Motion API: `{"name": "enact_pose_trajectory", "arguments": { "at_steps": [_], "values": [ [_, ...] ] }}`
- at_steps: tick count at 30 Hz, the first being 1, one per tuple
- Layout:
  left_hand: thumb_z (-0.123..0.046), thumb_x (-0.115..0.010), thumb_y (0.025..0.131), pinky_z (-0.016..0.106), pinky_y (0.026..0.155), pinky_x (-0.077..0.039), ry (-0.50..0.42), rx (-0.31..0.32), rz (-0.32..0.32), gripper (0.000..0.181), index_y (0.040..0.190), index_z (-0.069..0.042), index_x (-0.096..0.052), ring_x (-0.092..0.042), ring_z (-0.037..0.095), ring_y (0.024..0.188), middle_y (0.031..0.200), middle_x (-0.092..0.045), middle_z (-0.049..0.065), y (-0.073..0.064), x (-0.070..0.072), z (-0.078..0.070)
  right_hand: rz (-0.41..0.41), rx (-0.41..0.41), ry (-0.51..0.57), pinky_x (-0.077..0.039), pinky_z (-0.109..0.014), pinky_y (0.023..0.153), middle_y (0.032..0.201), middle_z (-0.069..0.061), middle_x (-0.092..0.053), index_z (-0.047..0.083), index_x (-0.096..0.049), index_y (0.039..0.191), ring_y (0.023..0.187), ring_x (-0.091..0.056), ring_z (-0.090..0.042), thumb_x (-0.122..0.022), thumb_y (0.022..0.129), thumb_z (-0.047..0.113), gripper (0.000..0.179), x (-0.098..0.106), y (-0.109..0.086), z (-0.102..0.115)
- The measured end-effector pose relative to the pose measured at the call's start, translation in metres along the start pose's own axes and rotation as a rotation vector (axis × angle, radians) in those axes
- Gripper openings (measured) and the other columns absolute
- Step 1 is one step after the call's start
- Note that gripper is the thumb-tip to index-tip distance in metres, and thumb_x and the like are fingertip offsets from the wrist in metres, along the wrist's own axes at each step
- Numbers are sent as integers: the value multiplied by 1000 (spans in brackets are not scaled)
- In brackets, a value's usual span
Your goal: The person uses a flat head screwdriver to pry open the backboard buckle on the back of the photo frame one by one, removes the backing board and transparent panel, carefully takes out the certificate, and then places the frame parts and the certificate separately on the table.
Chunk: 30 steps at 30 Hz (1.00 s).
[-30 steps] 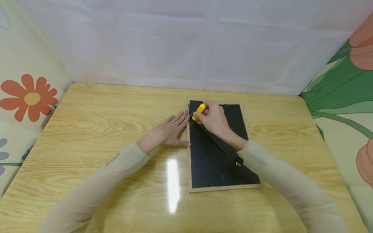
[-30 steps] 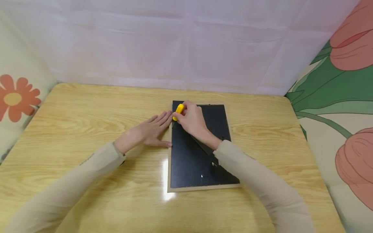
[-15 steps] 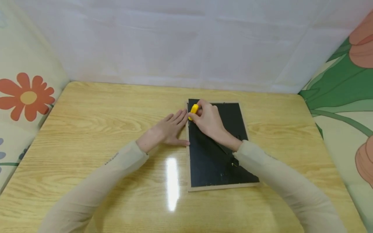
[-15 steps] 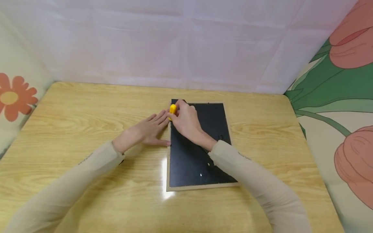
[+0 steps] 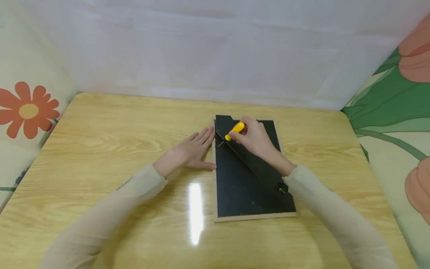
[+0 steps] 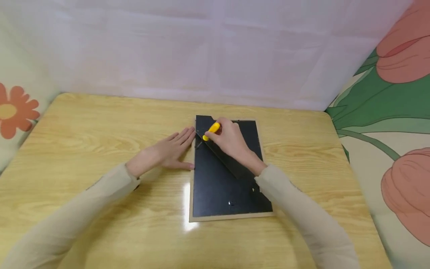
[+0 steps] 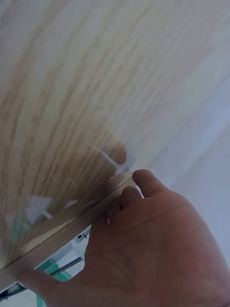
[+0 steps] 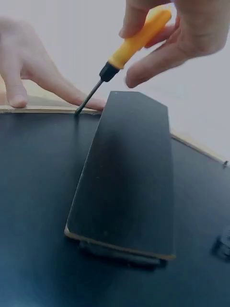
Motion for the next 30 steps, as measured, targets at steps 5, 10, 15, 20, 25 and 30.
{"name": "enact_pose_trajectory", "arguments": {
  "at_steps": [5, 10, 15, 20, 25, 30],
  "values": [
    [-70, -47, 88, 45, 117, -7, -17, -11, -11, 109, 151, 3, 4, 4, 33, 145, 158, 10, 20, -4, 3, 1, 31, 25, -332, -51, -27, 53, 80, -7, -64, 3, -64, 93, 57, -58, -17, -73, 88, 23, 23, 7, -14, 1],
    [-70, -46, 89, 45, 117, -6, -11, -13, -7, 108, 151, 2, 5, 5, 33, 145, 157, 11, 20, -2, 3, -1, 99, 72, -619, -52, -28, 58, 84, -7, -58, 6, -71, 89, 66, -54, -18, -75, 86, 26, 20, 9, -33, -1],
    [-69, -48, 88, 46, 117, -6, -21, -17, -14, 109, 151, 3, 4, 4, 34, 145, 157, 10, 21, -1, 2, -1, 104, 148, -685, -48, -28, 54, 82, -4, -53, 10, -72, 87, 67, -49, -18, -76, 85, 28, 18, 8, -47, -11],
    [-70, -46, 88, 45, 117, -7, -12, -25, -17, 109, 150, 2, 6, 4, 33, 145, 158, 10, 20, 1, 1, 0, 68, 110, -484, -46, -27, 54, 76, 0, -56, 8, -70, 87, 61, -51, -14, -76, 85, 24, 17, 23, -65, -25],
    [-70, -47, 88, 46, 117, -6, -26, -20, -13, 109, 150, 2, 6, 5, 33, 145, 157, 11, 20, 1, 0, 2, -25, -13, -362, -43, -29, 46, 75, -2, -62, 4, -67, 94, 54, -51, -14, -72, 88, 21, 18, 57, -99, -49],
    [-68, -49, 88, 48, 117, -7, -53, -22, -43, 109, 151, 4, 4, 5, 35, 145, 158, 9, 21, -4, -3, 7, -71, -197, -336, -44, -29, 40, 74, -5, -63, -5, -60, 101, 44, -54, -12, -66, 91, 16, 25, 89, -153, -91]
  ]
}}
Point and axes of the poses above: each hand's wrist, its own y-axis towards the middle knuckle, its own x-axis out of the back of the hand, z = x × y, the point moved 4 cm from there along y, towards the middle knuckle
